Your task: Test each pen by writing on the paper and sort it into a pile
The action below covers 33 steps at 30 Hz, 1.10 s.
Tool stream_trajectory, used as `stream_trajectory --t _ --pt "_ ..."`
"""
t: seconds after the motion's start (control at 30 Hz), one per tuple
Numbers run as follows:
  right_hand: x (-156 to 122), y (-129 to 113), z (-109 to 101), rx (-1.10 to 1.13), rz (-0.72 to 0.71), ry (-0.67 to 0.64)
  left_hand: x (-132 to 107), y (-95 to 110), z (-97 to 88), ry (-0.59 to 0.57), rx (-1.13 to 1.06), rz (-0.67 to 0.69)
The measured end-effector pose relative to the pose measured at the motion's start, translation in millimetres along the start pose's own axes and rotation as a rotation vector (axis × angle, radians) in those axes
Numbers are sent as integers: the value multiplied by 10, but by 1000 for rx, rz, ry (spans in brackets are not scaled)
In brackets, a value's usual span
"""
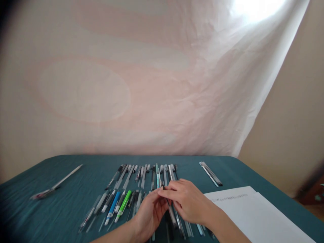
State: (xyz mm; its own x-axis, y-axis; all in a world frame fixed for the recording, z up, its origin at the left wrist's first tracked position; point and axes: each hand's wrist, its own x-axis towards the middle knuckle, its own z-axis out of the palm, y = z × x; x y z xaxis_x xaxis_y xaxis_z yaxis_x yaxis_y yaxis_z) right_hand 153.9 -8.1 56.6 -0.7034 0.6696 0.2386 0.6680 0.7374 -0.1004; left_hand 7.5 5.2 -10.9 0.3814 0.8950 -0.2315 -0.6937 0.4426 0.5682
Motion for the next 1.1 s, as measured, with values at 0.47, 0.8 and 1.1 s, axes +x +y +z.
stream_trajectory --t 0.47,0.8,1.1 --pt "-488 -2 162 85 29 153 -118 -55 23 -262 506 91" --pt "-1038 615 277 480 879 711 -348 49 44 -639 1543 590" --pt "-1081 850 560 1044 974 775 -300 3 -7 -796 1710 732"
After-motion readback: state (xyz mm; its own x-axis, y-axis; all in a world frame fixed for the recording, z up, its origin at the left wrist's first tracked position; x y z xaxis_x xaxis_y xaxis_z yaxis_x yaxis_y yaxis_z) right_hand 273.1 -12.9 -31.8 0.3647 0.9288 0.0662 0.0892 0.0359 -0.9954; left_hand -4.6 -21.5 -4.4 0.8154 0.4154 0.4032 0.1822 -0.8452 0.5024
